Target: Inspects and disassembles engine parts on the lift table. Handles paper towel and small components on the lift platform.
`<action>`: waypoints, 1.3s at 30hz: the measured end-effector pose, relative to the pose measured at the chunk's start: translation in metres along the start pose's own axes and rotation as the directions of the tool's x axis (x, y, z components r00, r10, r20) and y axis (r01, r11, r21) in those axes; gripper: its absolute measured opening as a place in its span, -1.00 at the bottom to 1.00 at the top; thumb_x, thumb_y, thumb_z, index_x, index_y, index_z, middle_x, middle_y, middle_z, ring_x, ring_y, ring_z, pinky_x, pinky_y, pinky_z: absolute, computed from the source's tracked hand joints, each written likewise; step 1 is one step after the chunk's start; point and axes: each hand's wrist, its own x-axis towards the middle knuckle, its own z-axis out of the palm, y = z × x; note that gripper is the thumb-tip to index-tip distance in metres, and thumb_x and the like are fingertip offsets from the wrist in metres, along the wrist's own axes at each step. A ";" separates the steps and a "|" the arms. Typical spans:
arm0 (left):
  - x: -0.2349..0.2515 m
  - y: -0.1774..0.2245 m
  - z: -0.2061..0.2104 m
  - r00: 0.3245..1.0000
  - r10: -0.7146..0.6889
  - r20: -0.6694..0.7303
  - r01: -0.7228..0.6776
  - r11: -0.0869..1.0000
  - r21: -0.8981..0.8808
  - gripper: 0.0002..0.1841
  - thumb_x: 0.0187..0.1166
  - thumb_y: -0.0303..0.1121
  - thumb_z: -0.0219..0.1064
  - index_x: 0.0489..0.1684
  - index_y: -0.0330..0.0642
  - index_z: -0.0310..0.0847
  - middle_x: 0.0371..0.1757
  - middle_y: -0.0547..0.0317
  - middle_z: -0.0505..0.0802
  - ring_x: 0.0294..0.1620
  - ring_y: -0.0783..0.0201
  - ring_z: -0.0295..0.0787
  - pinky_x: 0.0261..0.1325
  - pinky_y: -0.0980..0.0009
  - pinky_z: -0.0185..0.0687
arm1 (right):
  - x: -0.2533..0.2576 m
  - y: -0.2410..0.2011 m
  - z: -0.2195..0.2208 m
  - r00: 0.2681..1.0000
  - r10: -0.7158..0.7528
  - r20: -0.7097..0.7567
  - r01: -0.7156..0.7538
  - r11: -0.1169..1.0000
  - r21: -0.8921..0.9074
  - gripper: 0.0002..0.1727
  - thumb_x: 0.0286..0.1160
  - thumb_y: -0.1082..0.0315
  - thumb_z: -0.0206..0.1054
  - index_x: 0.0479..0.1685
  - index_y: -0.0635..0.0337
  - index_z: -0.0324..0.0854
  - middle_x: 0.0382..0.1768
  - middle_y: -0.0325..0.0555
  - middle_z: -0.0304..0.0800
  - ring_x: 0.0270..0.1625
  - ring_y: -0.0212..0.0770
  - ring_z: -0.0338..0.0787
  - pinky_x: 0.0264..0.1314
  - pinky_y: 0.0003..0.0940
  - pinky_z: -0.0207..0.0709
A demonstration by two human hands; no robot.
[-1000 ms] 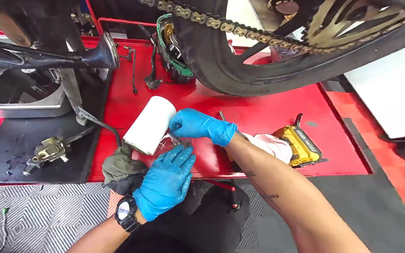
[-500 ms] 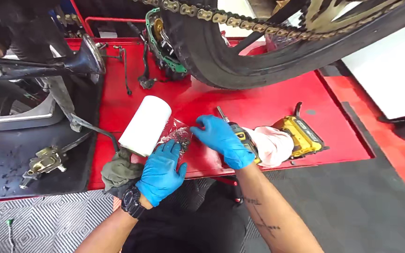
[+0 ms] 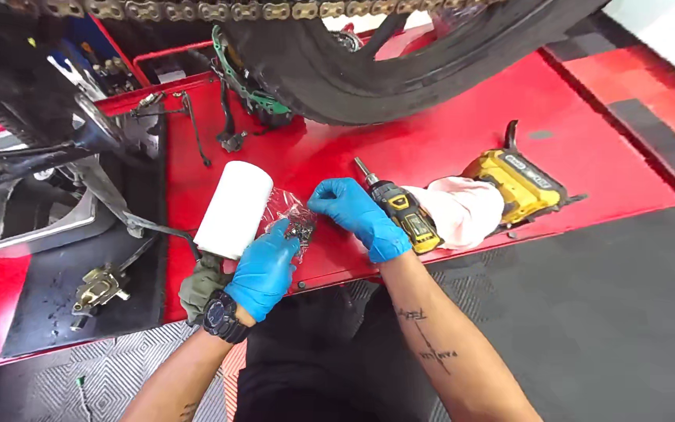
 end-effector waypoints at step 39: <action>0.031 0.006 0.001 0.955 -0.166 -0.246 0.182 0.982 0.045 -0.81 0.55 -0.46 0.28 -0.03 -0.27 0.77 -0.07 -0.13 0.88 0.02 -0.13 0.86 0.07 -0.12 0.72 | -0.038 0.034 0.032 0.718 -0.661 0.217 0.689 0.635 -0.349 -0.73 0.51 0.41 0.38 0.14 0.10 0.77 0.18 0.02 0.83 0.28 0.14 0.76 0.30 0.09 0.59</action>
